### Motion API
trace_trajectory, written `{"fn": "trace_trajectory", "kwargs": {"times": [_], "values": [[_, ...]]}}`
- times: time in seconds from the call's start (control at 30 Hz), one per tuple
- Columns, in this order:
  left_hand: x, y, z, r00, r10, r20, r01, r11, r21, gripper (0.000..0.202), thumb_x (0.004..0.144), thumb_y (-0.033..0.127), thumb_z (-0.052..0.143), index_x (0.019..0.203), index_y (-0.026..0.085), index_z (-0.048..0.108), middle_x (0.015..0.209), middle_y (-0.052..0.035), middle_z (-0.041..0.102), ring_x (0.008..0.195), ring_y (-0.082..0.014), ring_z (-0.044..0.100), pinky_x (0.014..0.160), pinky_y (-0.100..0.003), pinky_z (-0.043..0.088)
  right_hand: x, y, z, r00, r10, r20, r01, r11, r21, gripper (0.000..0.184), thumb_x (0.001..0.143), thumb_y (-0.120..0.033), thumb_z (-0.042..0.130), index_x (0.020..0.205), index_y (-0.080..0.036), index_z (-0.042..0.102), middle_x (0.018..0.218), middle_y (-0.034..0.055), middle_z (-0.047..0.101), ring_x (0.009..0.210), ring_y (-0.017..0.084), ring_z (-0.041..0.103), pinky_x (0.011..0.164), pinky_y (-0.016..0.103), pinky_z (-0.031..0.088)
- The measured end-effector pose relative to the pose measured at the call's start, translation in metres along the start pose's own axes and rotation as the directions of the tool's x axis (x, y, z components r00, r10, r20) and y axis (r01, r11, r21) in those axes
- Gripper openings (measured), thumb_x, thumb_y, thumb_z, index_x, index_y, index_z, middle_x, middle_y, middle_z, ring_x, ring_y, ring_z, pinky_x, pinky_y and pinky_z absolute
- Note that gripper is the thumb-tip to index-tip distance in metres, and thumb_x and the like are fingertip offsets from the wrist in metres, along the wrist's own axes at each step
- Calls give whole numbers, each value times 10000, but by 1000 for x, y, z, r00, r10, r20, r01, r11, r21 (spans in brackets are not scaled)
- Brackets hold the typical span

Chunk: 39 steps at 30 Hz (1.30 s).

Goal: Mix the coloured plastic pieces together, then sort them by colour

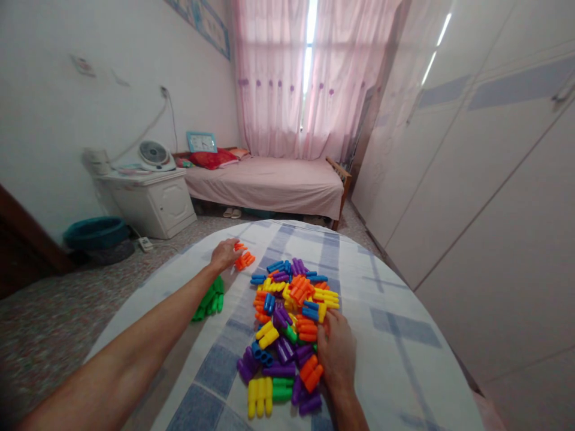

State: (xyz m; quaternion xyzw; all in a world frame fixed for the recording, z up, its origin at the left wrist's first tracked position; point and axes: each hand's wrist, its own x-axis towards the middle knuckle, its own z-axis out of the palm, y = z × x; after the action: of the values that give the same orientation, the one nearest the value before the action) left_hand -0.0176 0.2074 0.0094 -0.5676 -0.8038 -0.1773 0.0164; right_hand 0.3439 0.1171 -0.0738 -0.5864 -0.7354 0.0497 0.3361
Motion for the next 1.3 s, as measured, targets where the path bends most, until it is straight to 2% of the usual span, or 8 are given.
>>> {"fn": "trace_trajectory", "kwargs": {"times": [0.17,0.33,0.5,0.67,0.83,0.97,1.17,1.3], "values": [[5,1,7,996,55,65,-53,998,-29,348,838,365,518,1102,169,633,1124,-117,655,1017,-219,604,859,-302,453,0,0,1,1000,-17,-6,17,1000,-13,316,826,-260,406,1037,-166,622,1115,109,605,1026,216,567,872,355,460],[-34,18,-5,971,239,31,-236,969,-80,314,864,308,486,1101,155,624,1167,-101,613,1088,-197,550,967,-294,397,-1,0,1,1000,16,-5,-16,1000,-10,316,829,-268,410,1039,-153,616,1136,113,598,1040,217,563,888,359,454],[-106,30,-17,822,561,98,-517,808,-283,259,784,257,586,1020,171,643,1010,-66,627,978,-189,579,890,-290,449,-2,-2,1,999,52,7,-51,999,-15,335,832,-281,405,1073,-151,599,1152,111,586,1058,222,553,899,369,444],[-138,36,-8,746,650,145,-567,734,-375,520,710,207,621,1222,185,537,1248,-102,524,1122,-221,521,953,-320,432,-2,-4,-1,997,70,21,-70,998,4,344,832,-283,393,1082,-153,590,1171,106,579,1074,223,542,910,373,429],[-133,46,11,827,540,156,-490,828,-272,390,738,154,535,1124,195,560,1122,-82,564,1048,-201,539,902,-313,440,-1,-6,-3,998,64,10,-64,998,13,337,832,-286,391,1075,-162,589,1165,107,583,1075,221,539,903,374,425],[-134,49,15,895,423,140,-391,896,-208,253,750,260,568,994,197,589,985,-56,579,926,-195,570,786,-289,453,-2,-7,-3,998,61,10,-61,998,8,344,831,-276,397,1092,-153,584,1162,107,581,1073,221,537,900,378,424],[-133,36,-9,923,366,119,-341,922,-185,218,753,318,592,948,221,612,955,-41,616,913,-186,584,766,-263,446,-4,-6,-2,999,53,0,-53,999,3,324,838,-261,397,1085,-162,582,1162,102,578,1071,218,537,885,372,428],[-106,17,-30,955,296,35,-288,946,-149,277,779,340,577,1010,194,619,1020,-61,636,952,-195,587,829,-280,446,-3,-5,-1,999,47,1,-47,999,-2,314,839,-263,400,1074,-167,585,1153,97,583,1056,215,543,874,364,435]]}}
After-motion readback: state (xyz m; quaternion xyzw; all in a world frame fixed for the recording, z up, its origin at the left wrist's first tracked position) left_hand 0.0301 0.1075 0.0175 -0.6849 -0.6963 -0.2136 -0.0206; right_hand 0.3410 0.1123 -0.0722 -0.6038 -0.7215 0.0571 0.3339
